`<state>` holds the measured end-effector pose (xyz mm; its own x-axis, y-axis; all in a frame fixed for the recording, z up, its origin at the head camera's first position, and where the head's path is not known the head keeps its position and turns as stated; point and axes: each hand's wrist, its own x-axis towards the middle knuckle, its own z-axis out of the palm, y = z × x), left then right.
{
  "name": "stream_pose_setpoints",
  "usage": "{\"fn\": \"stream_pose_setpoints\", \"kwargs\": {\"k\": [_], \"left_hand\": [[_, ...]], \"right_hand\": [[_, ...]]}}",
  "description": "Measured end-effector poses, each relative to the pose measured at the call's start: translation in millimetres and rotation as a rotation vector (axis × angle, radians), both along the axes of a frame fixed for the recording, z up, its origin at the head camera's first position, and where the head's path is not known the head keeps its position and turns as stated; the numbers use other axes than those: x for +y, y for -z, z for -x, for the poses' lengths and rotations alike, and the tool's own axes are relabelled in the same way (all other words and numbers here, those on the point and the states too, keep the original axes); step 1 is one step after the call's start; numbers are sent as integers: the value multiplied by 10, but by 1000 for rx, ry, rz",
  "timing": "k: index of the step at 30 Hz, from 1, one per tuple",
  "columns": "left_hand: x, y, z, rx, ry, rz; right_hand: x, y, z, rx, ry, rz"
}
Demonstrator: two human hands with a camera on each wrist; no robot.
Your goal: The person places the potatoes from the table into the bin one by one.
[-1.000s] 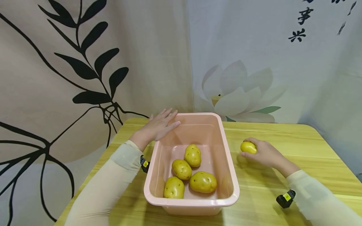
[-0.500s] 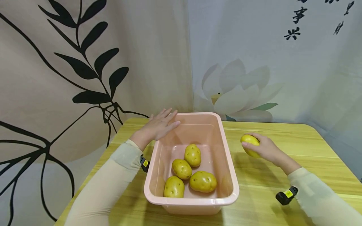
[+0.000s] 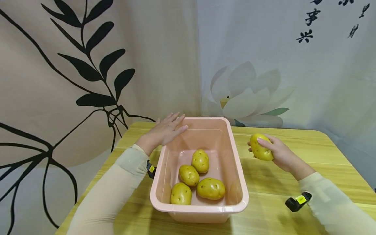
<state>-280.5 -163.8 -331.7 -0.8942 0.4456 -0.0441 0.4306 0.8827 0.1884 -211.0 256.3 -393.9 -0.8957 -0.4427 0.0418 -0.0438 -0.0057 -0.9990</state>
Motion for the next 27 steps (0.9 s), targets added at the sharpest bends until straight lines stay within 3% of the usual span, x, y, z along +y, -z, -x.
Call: {"fn": "stream_pose_setpoints", "kwargs": {"k": [8,18,27], "left_hand": [[-1,9,6,3,-2,1],[10,17,16,11,4,-2],[11,21,15,15,-2,-10]], "right_hand": [[-12,-88,5,-65,-160,244],[-8,-152,-12,-128,-272,400],[-70,-310,-12,-202,-456,600]]}}
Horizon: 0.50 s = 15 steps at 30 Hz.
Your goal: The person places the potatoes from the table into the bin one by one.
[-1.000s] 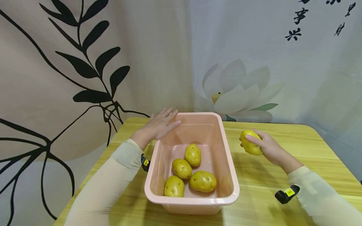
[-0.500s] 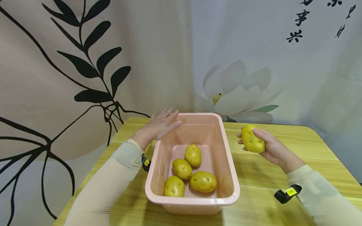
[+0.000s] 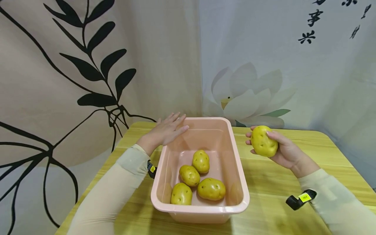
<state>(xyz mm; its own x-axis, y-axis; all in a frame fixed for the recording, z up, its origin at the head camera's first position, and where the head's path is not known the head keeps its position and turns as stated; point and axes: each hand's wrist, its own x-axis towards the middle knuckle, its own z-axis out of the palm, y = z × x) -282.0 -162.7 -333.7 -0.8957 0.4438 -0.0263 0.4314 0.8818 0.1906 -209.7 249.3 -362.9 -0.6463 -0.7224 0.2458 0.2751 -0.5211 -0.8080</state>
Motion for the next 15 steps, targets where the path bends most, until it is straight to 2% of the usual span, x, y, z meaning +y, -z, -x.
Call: {"fn": "stream_pose_setpoints", "kwargs": {"k": [5,15], "left_hand": [[15,-17,4,-5,-4,8],[39,-36,11,-22,-23,16]], "right_hand": [[-47,-130,5,-10,-47,29],[-150,-343,56,53,-34,-22]]}}
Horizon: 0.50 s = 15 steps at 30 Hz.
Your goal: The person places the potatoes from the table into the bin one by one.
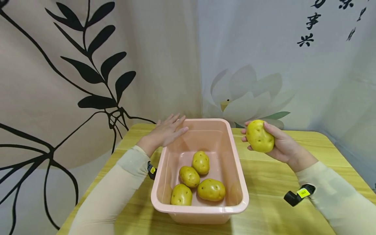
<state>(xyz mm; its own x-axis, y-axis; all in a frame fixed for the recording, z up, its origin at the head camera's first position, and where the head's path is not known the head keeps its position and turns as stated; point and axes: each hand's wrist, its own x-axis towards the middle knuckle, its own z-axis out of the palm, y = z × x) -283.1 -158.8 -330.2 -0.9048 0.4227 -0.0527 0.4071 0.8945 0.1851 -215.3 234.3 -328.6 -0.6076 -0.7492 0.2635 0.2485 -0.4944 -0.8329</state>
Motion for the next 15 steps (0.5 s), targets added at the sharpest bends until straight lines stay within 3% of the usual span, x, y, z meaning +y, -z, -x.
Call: {"fn": "stream_pose_setpoints", "kwargs": {"k": [8,15], "left_hand": [[-5,0,-15,3,13,-8],[-18,18,-16,13,13,4]], "right_hand": [[-125,-136,-20,41,26,-59],[-272,-227,-22,18,21,-70]]}}
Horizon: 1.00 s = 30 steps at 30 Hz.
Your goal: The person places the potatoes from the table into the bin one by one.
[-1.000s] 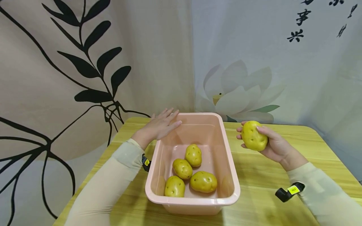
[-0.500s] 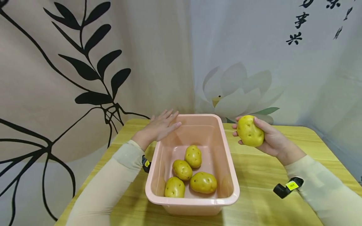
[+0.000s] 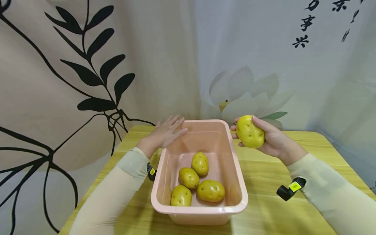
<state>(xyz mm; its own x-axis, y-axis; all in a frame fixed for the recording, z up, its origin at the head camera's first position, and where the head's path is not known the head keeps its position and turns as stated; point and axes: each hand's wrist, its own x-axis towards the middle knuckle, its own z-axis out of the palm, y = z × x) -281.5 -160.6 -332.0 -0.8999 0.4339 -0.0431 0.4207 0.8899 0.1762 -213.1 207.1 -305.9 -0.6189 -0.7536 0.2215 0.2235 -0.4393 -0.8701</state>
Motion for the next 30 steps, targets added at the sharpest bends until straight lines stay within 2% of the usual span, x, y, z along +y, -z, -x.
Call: {"fn": "stream_pose_setpoints", "kwargs": {"k": [6,14,24,30], "left_hand": [[-18,15,-13,2,6,-16],[-26,22,-28,7,7,-15],[-30,3,-38,6,-8,-18],[-13,14,-31,9,-12,-14]], "right_hand": [[-143,-38,19,-7,-1,-30],[-279,-101,42,-21,8,-163],[-489,-274,221,24,49,-426],[-593,-329,346,49,69,-545]]}}
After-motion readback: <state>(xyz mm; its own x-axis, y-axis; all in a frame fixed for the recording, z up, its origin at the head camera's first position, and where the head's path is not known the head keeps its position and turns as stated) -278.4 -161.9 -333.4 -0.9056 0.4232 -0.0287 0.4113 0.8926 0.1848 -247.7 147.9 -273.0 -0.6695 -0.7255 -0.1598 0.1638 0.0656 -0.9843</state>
